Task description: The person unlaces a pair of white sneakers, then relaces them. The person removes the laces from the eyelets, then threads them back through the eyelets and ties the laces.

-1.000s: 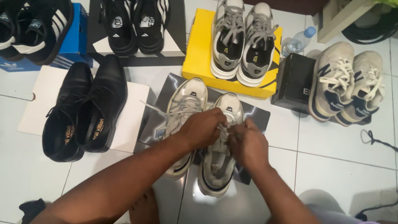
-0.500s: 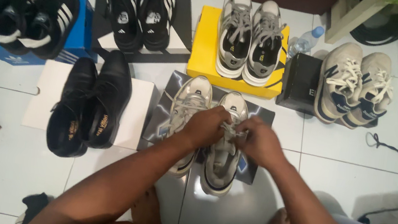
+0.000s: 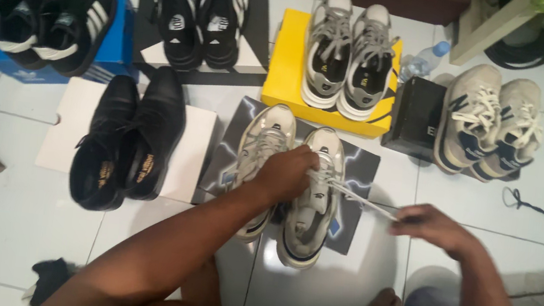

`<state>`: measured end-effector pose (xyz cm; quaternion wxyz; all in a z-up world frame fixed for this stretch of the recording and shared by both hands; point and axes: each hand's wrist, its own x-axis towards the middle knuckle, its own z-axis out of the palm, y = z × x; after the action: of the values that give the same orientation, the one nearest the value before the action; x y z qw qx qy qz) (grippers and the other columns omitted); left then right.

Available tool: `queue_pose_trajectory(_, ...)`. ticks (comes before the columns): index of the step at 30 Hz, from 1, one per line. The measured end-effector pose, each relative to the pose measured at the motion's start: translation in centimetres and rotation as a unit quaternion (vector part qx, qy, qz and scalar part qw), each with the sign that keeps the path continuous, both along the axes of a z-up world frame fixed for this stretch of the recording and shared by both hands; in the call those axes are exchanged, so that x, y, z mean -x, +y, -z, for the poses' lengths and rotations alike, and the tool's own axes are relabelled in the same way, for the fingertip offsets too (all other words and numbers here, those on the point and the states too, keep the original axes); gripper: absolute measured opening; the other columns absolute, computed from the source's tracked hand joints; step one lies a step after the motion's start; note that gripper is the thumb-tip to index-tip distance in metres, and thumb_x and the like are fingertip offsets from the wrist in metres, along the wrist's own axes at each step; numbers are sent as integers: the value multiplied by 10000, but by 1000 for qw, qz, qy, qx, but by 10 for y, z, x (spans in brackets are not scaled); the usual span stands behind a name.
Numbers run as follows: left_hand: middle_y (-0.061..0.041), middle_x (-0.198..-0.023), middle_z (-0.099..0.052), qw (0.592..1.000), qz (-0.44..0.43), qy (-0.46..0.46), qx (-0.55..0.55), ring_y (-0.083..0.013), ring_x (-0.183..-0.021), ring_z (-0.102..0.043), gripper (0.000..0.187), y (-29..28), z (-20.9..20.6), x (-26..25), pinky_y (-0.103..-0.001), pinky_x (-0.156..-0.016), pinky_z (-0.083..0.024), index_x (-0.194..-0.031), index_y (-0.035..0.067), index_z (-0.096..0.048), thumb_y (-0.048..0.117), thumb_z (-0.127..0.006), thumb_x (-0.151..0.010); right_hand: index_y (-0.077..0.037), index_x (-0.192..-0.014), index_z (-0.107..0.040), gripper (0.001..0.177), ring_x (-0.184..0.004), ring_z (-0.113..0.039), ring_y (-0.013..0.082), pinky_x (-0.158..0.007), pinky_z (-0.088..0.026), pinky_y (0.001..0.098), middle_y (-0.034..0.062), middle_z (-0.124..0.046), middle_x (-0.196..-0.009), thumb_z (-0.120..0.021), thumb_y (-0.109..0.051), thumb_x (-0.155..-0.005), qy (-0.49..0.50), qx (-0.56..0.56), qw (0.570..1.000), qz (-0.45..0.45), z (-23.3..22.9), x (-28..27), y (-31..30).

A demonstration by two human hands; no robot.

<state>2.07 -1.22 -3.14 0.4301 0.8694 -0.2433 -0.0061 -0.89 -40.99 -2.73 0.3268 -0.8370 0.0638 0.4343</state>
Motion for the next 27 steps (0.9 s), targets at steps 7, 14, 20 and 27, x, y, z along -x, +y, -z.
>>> queue_pose_trajectory(7,-97,-1030,-653,1000,1,7,11,-345,-979,-658,252,8,-4,-1,-438,-834,-535,-985,118,-656,36,-639,-747,-72,-1078,-780,473,-974,-715,233,-851,-575,444,99,-775,-1042,-849,-312,-677,-31,163,983,77,-20,26,-71)
queue_pose_trajectory(14,-79,-1019,-665,999,11,31,-41,-316,-960,-680,126,-5,-10,-2,-421,-826,-550,-900,129,-706,90,-673,-784,-32,-996,-725,303,-847,-719,140,-751,-598,284,55,-767,-907,-839,-245,-813,-331,-123,931,93,-10,3,123)
queue_pose_trajectory(20,-102,-959,-643,996,49,69,-23,-307,-886,-684,136,10,-6,-11,-408,-782,-561,-848,96,-672,120,-751,-740,-56,-1239,-628,528,-665,-642,162,-600,-530,307,57,-647,-791,-844,-113,-760,-244,-55,937,242,-33,28,195)
queue_pose_trajectory(27,-97,-1019,-619,981,66,166,76,-273,-847,-708,476,16,-10,-20,-354,-782,-583,-1090,85,-615,193,-791,-661,-135,-1290,-684,512,-691,-624,111,-616,-536,282,15,-569,-886,-778,-91,-789,-254,-148,929,224,-33,26,189)
